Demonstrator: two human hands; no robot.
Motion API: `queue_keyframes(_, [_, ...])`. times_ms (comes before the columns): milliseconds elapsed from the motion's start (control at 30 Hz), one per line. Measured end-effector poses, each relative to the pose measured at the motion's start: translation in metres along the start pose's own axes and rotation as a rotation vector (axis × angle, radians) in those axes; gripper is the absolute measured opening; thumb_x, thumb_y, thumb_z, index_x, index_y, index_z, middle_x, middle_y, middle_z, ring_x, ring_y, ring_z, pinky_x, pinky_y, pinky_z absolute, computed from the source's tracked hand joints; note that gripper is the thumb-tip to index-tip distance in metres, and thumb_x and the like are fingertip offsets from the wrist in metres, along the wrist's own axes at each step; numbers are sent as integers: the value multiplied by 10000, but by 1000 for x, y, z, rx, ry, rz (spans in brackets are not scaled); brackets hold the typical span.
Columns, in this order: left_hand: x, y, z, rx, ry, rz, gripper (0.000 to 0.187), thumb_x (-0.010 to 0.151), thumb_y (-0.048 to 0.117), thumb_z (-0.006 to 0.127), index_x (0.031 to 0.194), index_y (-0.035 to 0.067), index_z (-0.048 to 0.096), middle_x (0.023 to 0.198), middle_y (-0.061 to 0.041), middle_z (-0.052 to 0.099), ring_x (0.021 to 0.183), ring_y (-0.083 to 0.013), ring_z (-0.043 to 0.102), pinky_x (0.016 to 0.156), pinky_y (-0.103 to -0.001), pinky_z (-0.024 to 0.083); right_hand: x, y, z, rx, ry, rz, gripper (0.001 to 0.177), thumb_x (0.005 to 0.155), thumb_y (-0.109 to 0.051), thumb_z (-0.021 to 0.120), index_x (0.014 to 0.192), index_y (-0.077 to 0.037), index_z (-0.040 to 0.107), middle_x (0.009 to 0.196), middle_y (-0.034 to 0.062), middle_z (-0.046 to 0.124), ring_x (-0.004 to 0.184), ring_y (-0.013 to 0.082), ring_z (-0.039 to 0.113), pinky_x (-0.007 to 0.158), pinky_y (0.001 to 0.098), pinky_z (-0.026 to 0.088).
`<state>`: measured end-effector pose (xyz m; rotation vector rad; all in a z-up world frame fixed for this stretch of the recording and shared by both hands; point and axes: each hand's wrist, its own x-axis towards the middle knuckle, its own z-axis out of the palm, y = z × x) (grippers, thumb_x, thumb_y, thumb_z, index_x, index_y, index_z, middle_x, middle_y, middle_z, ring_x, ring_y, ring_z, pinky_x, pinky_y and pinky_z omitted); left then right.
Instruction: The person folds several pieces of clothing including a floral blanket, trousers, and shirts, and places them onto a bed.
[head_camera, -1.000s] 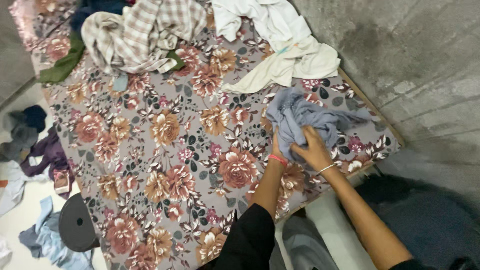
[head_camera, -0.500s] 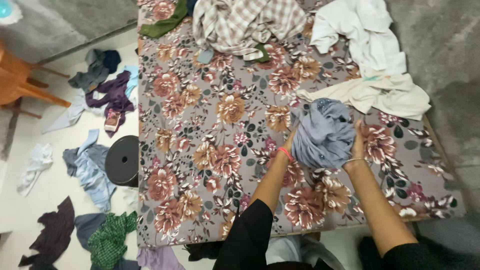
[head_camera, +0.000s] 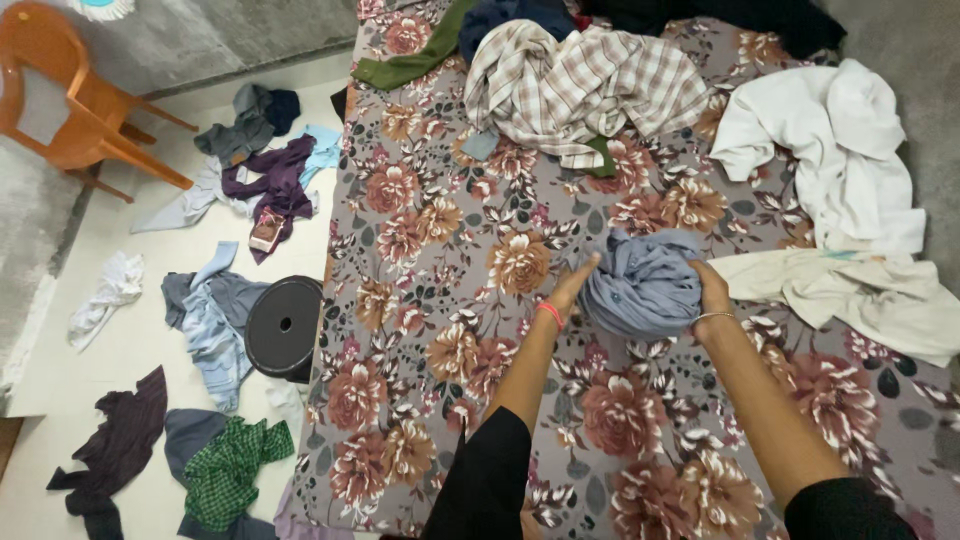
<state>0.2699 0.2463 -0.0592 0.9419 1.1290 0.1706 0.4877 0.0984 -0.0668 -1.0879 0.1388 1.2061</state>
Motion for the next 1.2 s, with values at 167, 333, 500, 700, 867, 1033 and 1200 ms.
queue_keyframes(167, [87, 24, -21, 181, 69, 219, 1064, 676, 512, 776, 1524, 7, 380, 1520, -288, 455, 1405, -454, 430, 1125, -545, 355, 69, -14, 55, -92, -56, -10, 330, 882, -282, 699, 1151, -92, 678, 1058, 88, 729, 923, 241, 725, 878, 410, 601])
queue_keyframes(333, [172, 66, -58, 680, 419, 95, 992, 721, 344, 895, 1470, -75, 396, 1445, -356, 478, 1356, -466, 467, 1130, -472, 386, 139, -24, 123, -171, -50, -13, 319, 865, -247, 715, 1124, -67, 666, 1027, 96, 723, 874, 245, 721, 831, 417, 608])
queue_keyframes(500, [236, 150, -106, 622, 485, 438, 980, 686, 338, 831, 1451, -115, 419, 1431, -337, 543, 1349, -422, 545, 1122, -420, 439, 208, -71, 208, -341, -9, -226, 381, 819, -187, 739, 1168, -125, 600, 1037, 96, 688, 904, 221, 679, 815, 408, 577])
queue_keyframes(700, [277, 318, -127, 618, 615, 676, 1059, 791, 457, 764, 1586, -9, 243, 1585, -296, 349, 1459, -438, 360, 1192, -432, 316, 282, -154, 299, -338, -281, -448, 754, 920, -317, 808, 1590, -185, 487, 1357, 39, 665, 1186, 170, 660, 972, 313, 529])
queue_keyframes(867, [297, 307, -106, 691, 662, 700, 995, 807, 466, 730, 1599, 56, 290, 1654, -271, 194, 1544, -428, 206, 1250, -426, 204, 328, -150, 286, -378, -143, -414, 882, 933, -243, 722, 1684, -277, 260, 1175, 41, 490, 965, 173, 506, 782, 345, 410])
queue_keyframes(1033, [304, 247, -59, 798, 496, 840, 896, 855, 460, 716, 1548, 15, 364, 1596, -252, 416, 1508, -416, 355, 1268, -430, 249, 328, -116, 231, -328, -181, -377, 799, 944, -104, 642, 1654, -235, 300, 1118, -85, 620, 899, 42, 581, 770, 230, 503])
queue_keyframes(1200, [277, 173, 17, 798, 320, 860, 752, 873, 375, 663, 1515, 53, 441, 1528, -223, 498, 1467, -412, 398, 1287, -456, 227, 285, -94, 168, -446, -251, -395, 565, 961, -55, 612, 1520, -108, 548, 1087, -37, 667, 850, 51, 587, 750, 202, 496])
